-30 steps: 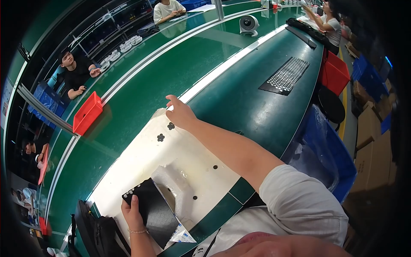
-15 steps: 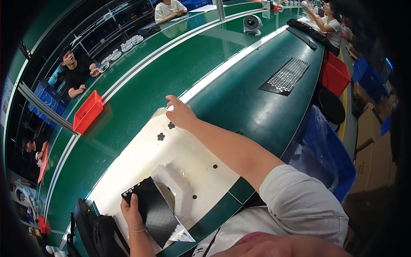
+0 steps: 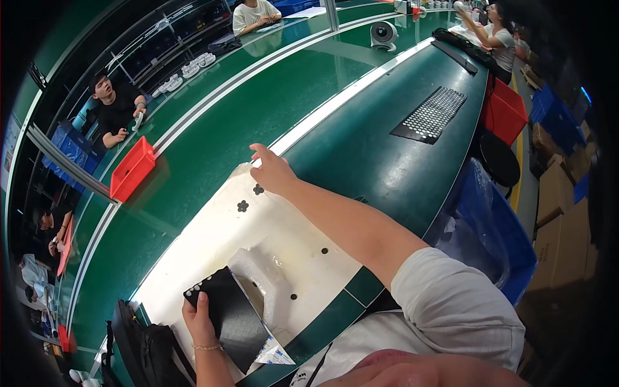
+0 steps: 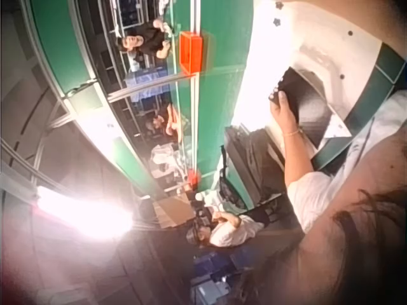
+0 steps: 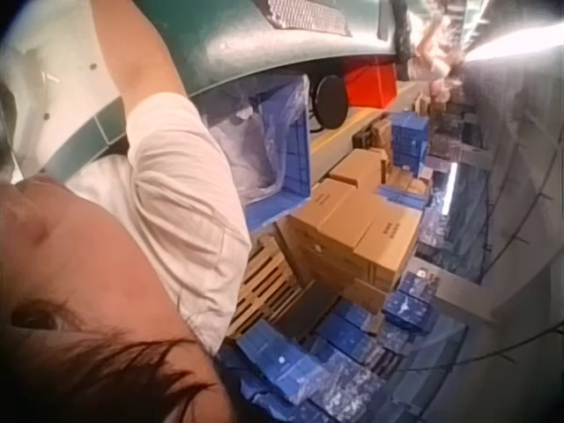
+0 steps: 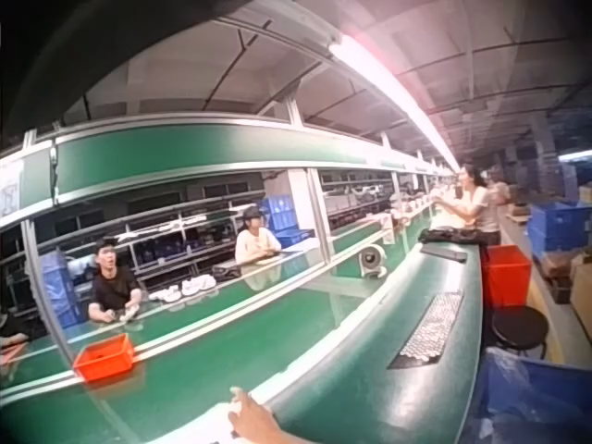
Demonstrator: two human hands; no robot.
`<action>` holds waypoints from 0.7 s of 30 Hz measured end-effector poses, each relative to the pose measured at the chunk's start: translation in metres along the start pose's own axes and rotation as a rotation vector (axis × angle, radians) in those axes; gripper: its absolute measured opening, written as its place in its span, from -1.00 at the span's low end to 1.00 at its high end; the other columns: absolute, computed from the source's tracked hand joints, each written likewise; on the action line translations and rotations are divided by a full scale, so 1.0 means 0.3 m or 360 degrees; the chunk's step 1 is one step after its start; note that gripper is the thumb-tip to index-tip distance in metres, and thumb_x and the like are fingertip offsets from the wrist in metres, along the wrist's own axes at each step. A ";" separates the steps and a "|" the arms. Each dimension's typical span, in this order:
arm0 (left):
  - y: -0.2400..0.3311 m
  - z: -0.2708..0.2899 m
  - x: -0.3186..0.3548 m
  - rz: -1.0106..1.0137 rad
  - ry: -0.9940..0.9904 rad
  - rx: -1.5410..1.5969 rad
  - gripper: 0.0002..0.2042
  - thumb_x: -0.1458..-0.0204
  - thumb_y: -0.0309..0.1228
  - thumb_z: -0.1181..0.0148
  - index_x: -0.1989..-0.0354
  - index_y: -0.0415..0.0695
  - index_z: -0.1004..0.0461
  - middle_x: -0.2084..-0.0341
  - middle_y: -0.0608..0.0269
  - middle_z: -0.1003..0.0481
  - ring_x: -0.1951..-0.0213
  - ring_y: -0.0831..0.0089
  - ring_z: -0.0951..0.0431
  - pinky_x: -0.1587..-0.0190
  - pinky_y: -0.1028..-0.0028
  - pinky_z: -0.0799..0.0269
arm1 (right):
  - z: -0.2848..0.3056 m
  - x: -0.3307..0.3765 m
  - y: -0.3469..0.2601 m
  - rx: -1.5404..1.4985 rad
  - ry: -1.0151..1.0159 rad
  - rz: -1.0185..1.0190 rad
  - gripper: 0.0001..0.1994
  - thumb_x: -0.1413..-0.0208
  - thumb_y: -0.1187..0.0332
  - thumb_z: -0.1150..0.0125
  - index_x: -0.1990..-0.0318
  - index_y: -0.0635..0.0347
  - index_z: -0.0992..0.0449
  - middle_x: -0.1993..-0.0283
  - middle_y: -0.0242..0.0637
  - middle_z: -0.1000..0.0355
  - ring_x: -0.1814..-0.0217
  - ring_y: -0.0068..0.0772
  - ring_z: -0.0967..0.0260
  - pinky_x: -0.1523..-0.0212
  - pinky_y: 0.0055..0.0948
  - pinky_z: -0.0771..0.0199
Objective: Assembling a security camera by fitting the plastic housing and electronic components together.
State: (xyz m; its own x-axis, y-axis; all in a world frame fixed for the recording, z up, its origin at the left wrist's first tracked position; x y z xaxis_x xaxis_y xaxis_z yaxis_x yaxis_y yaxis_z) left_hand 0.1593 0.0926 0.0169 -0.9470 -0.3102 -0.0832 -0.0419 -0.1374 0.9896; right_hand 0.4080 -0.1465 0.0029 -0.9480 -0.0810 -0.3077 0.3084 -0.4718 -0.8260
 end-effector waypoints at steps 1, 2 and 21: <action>-0.001 0.002 0.000 -0.0006 0.0003 -0.0007 -0.89 -0.02 -0.38 -0.06 0.47 -0.12 -0.34 0.60 0.56 -0.25 0.55 0.76 -0.14 0.50 0.71 -0.03 | -0.001 0.000 0.001 -0.0002 0.0001 0.0005 -0.51 0.08 0.38 -0.01 -0.08 0.09 -0.10 0.09 -0.33 -0.29 0.31 -0.45 -0.38 0.00 -0.32 -0.15; -0.002 0.003 -0.001 -0.0005 0.0003 -0.0007 -0.89 -0.02 -0.38 -0.06 0.47 -0.12 -0.34 0.60 0.56 -0.25 0.55 0.76 -0.14 0.50 0.71 -0.03 | -0.002 -0.001 0.002 -0.0002 0.0001 0.0005 -0.51 0.08 0.38 -0.01 -0.08 0.09 -0.10 0.09 -0.33 -0.29 0.31 -0.45 -0.38 0.00 -0.32 -0.15; -0.004 0.009 0.000 0.0007 -0.0022 0.0005 -0.90 -0.02 -0.41 -0.05 0.41 -0.17 -0.37 0.55 0.53 -0.29 0.51 0.75 -0.19 0.44 0.71 -0.09 | 0.001 -0.002 -0.002 0.0006 0.0029 0.0025 -0.53 0.08 0.40 -0.02 -0.06 0.07 -0.13 0.11 -0.37 -0.29 0.32 -0.51 -0.37 -0.05 -0.31 -0.01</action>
State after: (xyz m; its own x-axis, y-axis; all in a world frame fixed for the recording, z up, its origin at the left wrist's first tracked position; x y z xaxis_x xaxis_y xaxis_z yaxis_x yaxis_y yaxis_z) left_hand 0.1585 0.0952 0.0159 -0.9515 -0.2979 -0.0774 -0.0388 -0.1334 0.9903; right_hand 0.4084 -0.1465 0.0037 -0.9414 -0.0725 -0.3294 0.3231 -0.4739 -0.8192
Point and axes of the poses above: each hand's wrist, its own x-axis away from the middle knuckle, its own z-axis out of the back of the hand, y = z × x, the point moved 4 cm from there along -x, towards the middle knuckle
